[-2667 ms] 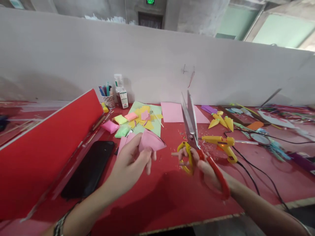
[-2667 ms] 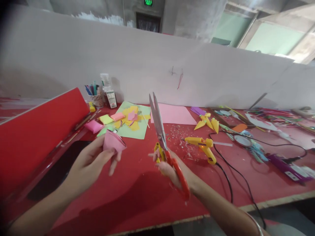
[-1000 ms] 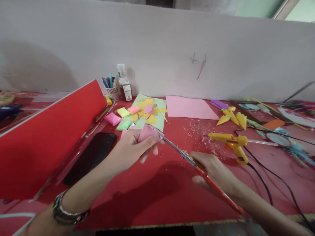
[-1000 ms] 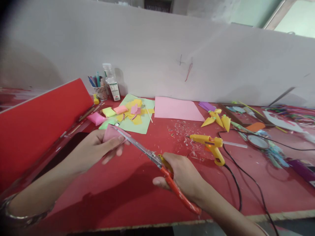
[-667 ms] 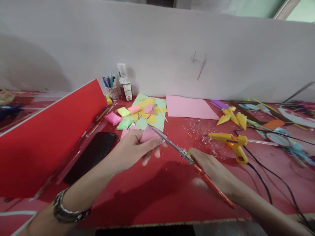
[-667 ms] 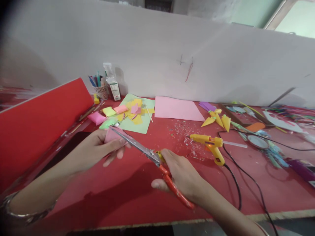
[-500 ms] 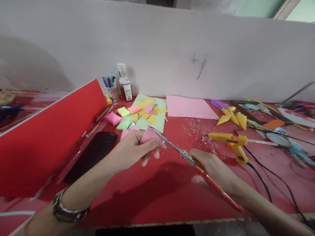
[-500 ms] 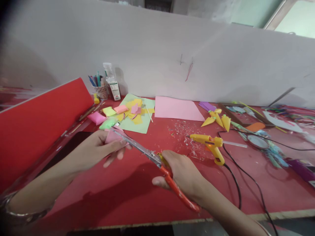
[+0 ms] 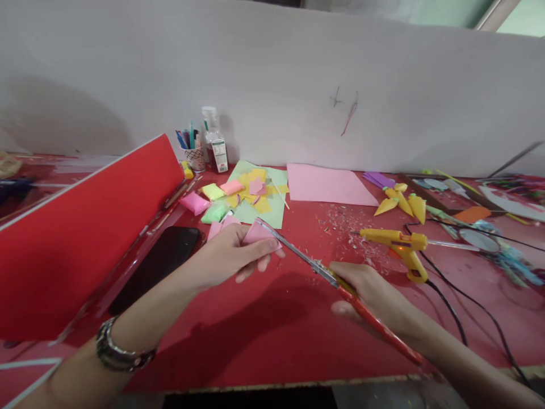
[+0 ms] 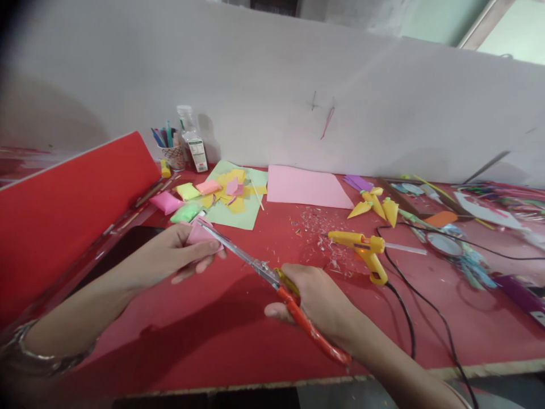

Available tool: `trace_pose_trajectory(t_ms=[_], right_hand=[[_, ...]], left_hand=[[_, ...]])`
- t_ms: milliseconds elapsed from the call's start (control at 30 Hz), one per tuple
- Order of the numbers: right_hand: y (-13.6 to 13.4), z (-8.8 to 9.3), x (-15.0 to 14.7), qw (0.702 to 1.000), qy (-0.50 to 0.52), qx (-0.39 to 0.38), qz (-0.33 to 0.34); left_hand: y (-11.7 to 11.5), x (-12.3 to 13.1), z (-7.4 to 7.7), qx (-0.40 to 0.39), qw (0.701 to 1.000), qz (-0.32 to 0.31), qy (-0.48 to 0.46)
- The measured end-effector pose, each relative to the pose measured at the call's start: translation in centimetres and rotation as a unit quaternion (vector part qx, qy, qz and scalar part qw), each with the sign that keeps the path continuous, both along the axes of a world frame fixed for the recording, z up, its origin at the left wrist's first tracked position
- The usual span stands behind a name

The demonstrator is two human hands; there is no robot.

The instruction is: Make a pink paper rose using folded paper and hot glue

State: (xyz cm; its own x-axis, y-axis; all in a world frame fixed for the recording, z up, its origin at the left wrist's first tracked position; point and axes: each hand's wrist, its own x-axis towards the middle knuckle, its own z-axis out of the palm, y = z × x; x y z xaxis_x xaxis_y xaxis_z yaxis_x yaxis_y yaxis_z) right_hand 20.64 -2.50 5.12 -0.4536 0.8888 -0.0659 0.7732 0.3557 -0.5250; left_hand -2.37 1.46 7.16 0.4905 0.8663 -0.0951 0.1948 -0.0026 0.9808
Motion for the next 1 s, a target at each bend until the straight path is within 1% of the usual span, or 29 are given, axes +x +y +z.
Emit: trace_pose_trajectory(t_ms=[133,233,300,400,467,533,600,633,733,800,867,933,1000], right_hand=[[0.0,0.1,-0.2,1.000,-0.025,-0.006,-0.007],[0.3,0.0,-0.3,1.000,-0.007,-0.010,0.002],[0.5,-0.1,-0.2,1.000,0.010,-0.008,0.003],[0.9,-0.4,0.1,1.000,-0.006,0.009,-0.028],[1.1,-0.6,0.2,0.997,-0.055,0.021,-0.058],[1.4,-0.8,0.0,0.989,-0.119,0.030,-0.086],[1.7,-0.9,-0.5,0.978,-0.173,0.037,-0.113],[2.0,-0.9,-0.8,0.972,-0.194,0.041,-0.128],[3.1,-0.9,-1.8,0.949,-0.257,0.051,-0.175],[4.1,-1.0,-2.2,0.933,-0.297,0.056,-0.196],[4.9,-1.2,-2.4,0.922,-0.326,0.061,-0.198],[5.4,-1.3,-2.4,0.920,-0.339,0.066,-0.187],[5.5,-1.2,-2.5,0.923,-0.340,0.077,-0.165]], left_hand=[[-0.1,0.2,0.4,-0.030,0.998,-0.036,0.039],[0.0,0.3,0.3,-0.037,0.997,-0.048,0.048],[0.1,0.2,-0.1,-0.030,0.998,-0.033,0.050],[0.4,-0.4,-1.3,-0.019,0.998,-0.007,0.057],[0.6,-0.9,-2.3,-0.015,0.997,0.019,0.074],[0.8,-1.4,-3.1,-0.014,0.994,0.058,0.089],[1.0,-1.8,-3.8,-0.005,0.993,0.075,0.088],[1.1,-1.9,-4.0,0.005,0.994,0.070,0.088],[1.4,-2.2,-4.8,0.040,0.994,0.026,0.094],[1.5,-2.6,-5.3,0.043,0.995,0.006,0.089],[1.5,-3.0,-5.9,0.021,0.998,-0.016,0.050],[1.4,-3.2,-6.2,-0.020,0.998,-0.063,-0.010],[1.2,-3.3,-6.3,-0.059,0.991,-0.110,-0.046]])
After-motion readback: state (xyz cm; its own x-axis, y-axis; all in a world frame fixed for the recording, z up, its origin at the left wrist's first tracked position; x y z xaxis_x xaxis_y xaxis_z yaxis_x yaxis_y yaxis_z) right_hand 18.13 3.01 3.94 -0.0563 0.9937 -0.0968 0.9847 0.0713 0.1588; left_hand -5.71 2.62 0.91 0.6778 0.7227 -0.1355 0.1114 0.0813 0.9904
